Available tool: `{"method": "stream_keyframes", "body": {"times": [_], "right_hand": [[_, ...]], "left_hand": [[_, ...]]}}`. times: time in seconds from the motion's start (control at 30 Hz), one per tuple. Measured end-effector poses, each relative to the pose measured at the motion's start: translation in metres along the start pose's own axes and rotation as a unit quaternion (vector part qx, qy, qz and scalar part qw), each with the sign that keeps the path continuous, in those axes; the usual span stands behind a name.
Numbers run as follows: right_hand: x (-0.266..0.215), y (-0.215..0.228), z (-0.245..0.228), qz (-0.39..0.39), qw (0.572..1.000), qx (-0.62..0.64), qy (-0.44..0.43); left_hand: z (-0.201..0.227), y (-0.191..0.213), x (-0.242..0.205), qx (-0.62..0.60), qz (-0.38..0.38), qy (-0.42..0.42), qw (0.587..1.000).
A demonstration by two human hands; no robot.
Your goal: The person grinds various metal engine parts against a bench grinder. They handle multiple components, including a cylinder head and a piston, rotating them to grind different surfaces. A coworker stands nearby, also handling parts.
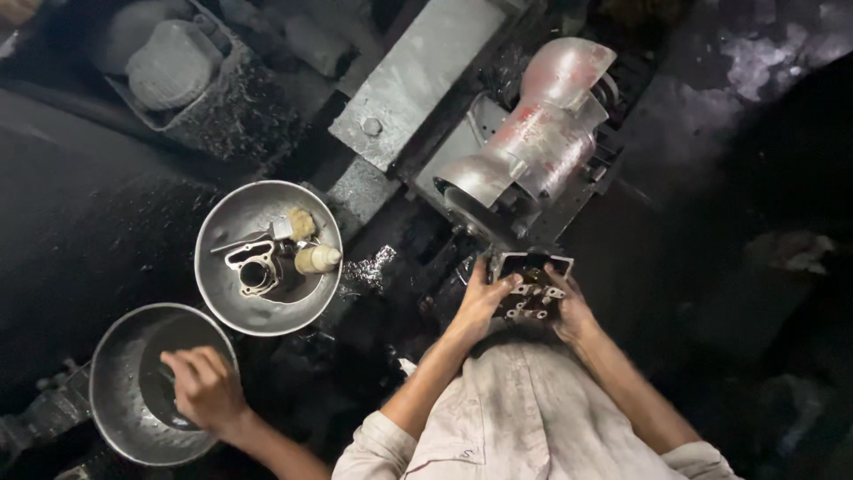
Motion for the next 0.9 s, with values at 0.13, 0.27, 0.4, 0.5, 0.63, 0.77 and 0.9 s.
{"method": "stream_keyframes", "body": {"times": [0.13, 0.27, 0.4, 0.5, 0.63, 0.77, 0.9], "right_hand": [[-0.023, 0.024, -0.011, 0.142, 0.985, -0.014, 0.094], [-0.062, 0.015, -0.039, -0.022, 0.884, -0.246, 0.396], [-0.095, 0.005, -0.062, -0.180, 0.864, -0.375, 0.284], [-0.095, -0.016, -0.087, -0.207, 0.923, -0.233, 0.226], [-0.080, -0.051, -0.071, -0.039, 0.811, -0.566, 0.139], [-0.065, -0.089, -0.057, 0.013, 0.782, -0.570, 0.252], [-0.060, -0.104, -0.055, 0.102, 0.716, -0.656, 0.216]], "left_hand": [[-0.016, -0.009, -0.003, 0.028, -0.096, -0.071, 0.992], [-0.031, -0.012, -0.003, -0.176, -0.161, 0.089, 0.967], [-0.034, 0.002, -0.016, -0.104, -0.165, 0.074, 0.978], [-0.013, 0.009, -0.009, 0.043, -0.108, 0.041, 0.992], [0.003, 0.015, -0.022, 0.070, -0.052, 0.003, 0.996], [0.007, 0.026, -0.022, 0.004, 0.030, 0.062, 0.998], [0.009, 0.027, -0.010, -0.089, -0.004, 0.051, 0.995]]}}
Point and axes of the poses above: each hand's wrist, its own x-axis towards the middle knuckle, its own y-axis out of the back of the hand, z = x × y, the point moved 2 cm from there along x, towards the middle knuckle, and after that the axes turned 2 degrees about -y, right-handed, at the moved point
